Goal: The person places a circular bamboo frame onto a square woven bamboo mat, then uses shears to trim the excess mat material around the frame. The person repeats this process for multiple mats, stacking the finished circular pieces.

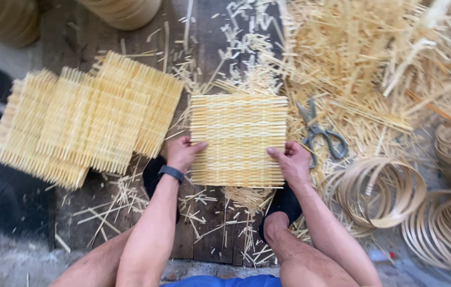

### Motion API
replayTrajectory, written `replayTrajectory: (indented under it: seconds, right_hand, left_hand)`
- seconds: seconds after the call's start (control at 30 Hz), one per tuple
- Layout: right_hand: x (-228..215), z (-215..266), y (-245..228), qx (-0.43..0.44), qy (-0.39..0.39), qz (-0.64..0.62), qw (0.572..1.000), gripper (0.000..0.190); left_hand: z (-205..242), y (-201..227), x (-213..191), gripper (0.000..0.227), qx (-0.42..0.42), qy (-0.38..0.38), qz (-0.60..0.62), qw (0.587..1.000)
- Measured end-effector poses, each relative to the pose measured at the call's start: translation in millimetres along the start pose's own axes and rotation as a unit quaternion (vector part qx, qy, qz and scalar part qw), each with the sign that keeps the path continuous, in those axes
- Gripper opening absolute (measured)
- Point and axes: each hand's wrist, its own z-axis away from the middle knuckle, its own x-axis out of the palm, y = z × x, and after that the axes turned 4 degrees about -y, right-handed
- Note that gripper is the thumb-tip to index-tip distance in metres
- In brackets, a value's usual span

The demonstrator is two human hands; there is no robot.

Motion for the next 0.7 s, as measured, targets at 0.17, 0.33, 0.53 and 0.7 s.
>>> replayTrajectory:
  seconds: [0.17,0.33,0.53,0.7]
  right_hand:
    - [-10,12,4,-0.055,0.056,0.018,0.997,0.056]
    - [-107,44,5,-0.193,0.301,0.276,0.892,0.062]
    - [-236,91,40,0.101,0.196,0.270,0.937,0.039]
    - [-252,120,27,0.033,0.292,0.380,0.877,0.022]
  left_hand:
    - [6,-1,-7,0.035,-0.001,-0.009,-0.013,1.000]
    - [11,15,-11,0.073,0.028,0.031,-0.080,0.996]
    - [31,40,-15,0.072,0.065,0.134,-0.042,0.988]
    - [57,73,0,0.049,0.192,0.119,-0.085,0.970]
